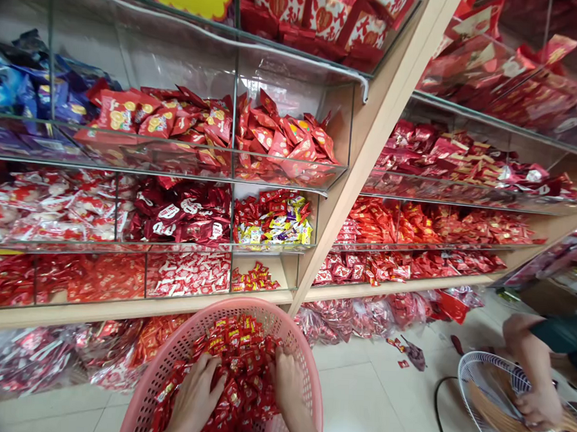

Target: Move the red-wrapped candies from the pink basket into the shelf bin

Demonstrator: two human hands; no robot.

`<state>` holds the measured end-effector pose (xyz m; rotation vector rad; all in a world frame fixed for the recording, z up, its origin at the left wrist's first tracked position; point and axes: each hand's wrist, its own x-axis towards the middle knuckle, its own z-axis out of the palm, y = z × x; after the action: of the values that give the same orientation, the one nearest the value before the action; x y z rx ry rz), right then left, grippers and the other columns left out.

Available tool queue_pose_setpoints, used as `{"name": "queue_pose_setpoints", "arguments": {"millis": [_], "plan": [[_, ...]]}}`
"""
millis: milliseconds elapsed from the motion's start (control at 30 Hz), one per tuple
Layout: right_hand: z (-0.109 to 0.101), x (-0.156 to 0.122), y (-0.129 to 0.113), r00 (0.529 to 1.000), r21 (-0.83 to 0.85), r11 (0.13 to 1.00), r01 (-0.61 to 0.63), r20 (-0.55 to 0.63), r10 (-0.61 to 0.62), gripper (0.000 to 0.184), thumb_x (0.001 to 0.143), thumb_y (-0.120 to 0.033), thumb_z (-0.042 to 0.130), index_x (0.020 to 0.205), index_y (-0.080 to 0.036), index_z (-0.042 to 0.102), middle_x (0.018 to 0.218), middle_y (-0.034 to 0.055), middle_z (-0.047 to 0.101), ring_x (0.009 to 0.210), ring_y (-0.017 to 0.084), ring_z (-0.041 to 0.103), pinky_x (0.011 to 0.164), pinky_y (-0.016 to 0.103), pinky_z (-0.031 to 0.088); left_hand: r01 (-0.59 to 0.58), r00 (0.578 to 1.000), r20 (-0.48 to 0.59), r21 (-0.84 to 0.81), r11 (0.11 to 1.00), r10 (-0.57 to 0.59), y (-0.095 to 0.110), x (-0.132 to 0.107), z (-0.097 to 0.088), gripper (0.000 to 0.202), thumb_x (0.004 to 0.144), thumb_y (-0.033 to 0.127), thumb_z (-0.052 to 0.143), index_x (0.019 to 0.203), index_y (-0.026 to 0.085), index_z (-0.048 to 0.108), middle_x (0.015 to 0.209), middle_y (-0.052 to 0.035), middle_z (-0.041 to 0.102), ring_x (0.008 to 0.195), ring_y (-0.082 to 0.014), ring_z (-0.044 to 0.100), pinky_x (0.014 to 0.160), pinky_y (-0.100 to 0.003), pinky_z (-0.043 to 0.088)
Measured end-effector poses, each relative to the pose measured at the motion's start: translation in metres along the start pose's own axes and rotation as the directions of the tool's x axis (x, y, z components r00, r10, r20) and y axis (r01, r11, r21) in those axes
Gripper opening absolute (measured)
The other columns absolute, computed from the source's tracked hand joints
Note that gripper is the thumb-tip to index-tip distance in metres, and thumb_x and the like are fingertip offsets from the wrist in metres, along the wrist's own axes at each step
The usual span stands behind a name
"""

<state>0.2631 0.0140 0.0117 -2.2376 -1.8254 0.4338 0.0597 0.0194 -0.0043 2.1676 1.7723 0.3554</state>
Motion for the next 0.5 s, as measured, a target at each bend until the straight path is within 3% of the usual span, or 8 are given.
{"name": "queue_pose_setpoints", "arguments": {"millis": [67, 133, 267, 333, 400, 500], "plan": [[-0.014, 0.004, -0.005, 0.998, 0.01, 1.0, 0.027, -0.05, -0.026, 0.014, 0.083, -0.016, 0.048, 0.086, -0.017, 0.061, 0.088, 0.0107, 0.067, 0.082, 0.023, 0.062, 0.066, 0.028, 0.036, 0.002, 1.0, -0.007, -0.004, 1.0, -0.002, -0.002, 0.001, 0.002, 0.04, 0.086, 0.028, 0.035, 0.115, 0.012, 0.057, 0.116, -0.0134, 0.056, 0.107, -0.0239, 0.055, 0.091, -0.036, 0.044], [-0.042, 0.013, -0.014, 0.99, 0.057, 0.994, 0.09, -0.113, -0.083, 0.014, 0.084, -0.02, 0.047, 0.08, -0.018, 0.06, 0.081, 0.0088, 0.066, 0.074, 0.021, 0.061, 0.062, 0.028, 0.035, -0.005, 1.0, -0.015, -0.016, 1.0, 0.004, -0.005, 0.002, 0.004, 0.041, 0.086, 0.029, 0.035, 0.116, 0.012, 0.056, 0.118, -0.014, 0.055, 0.109, -0.0243, 0.054, 0.093, -0.037, 0.043], [-0.126, 0.046, -0.049, 0.927, 0.115, 0.948, 0.298, -0.272, -0.259, 0.016, 0.086, -0.026, 0.045, 0.085, -0.019, 0.06, 0.075, 0.0047, 0.063, 0.068, 0.018, 0.056, 0.06, 0.027, 0.035, -0.017, 0.998, -0.063, -0.044, 0.999, 0.014, -0.007, 0.005, 0.004, 0.038, 0.085, 0.029, 0.036, 0.113, 0.015, 0.058, 0.117, -0.0124, 0.057, 0.109, -0.0238, 0.056, 0.093, -0.037, 0.044], [-0.169, 0.068, -0.071, 0.86, 0.067, 0.911, 0.406, -0.365, -0.357, 0.018, 0.088, -0.028, 0.043, 0.088, -0.019, 0.059, 0.076, 0.0042, 0.061, 0.072, 0.018, 0.055, 0.064, 0.027, 0.036, -0.022, 0.996, -0.087, -0.064, 0.998, 0.017, -0.008, 0.005, 0.002, 0.037, 0.085, 0.029, 0.037, 0.112, 0.016, 0.059, 0.115, -0.012, 0.058, 0.106, -0.0235, 0.057, 0.091, -0.037, 0.046], [-0.203, 0.092, -0.095, 0.807, -0.008, 0.876, 0.481, -0.387, -0.447, 0.017, 0.087, -0.026, 0.044, 0.092, -0.019, 0.059, 0.08, 0.0034, 0.06, 0.078, 0.017, 0.055, 0.069, 0.027, 0.038, -0.038, 0.994, -0.108, -0.089, 0.995, 0.028, -0.009, 0.005, -0.001, 0.037, 0.084, 0.029, 0.037, 0.11, 0.016, 0.06, 0.111, -0.0119, 0.06, 0.103, -0.0231, 0.059, 0.089, -0.036, 0.048], [-0.233, 0.131, -0.129, 0.779, -0.183, 0.853, 0.489, -0.349, -0.521, 0.022, 0.087, -0.024, 0.047, 0.107, -0.017, 0.054, 0.099, 0.0067, 0.057, 0.095, 0.018, 0.052, 0.08, 0.029, 0.038, -0.096, 0.985, -0.156, -0.119, 0.988, 0.077, -0.014, 0.006, -0.005, 0.034, 0.084, 0.029, 0.039, 0.107, 0.019, 0.062, 0.107, -0.0102, 0.062, 0.099, -0.0214, 0.061, 0.085, -0.033, 0.05]]}}
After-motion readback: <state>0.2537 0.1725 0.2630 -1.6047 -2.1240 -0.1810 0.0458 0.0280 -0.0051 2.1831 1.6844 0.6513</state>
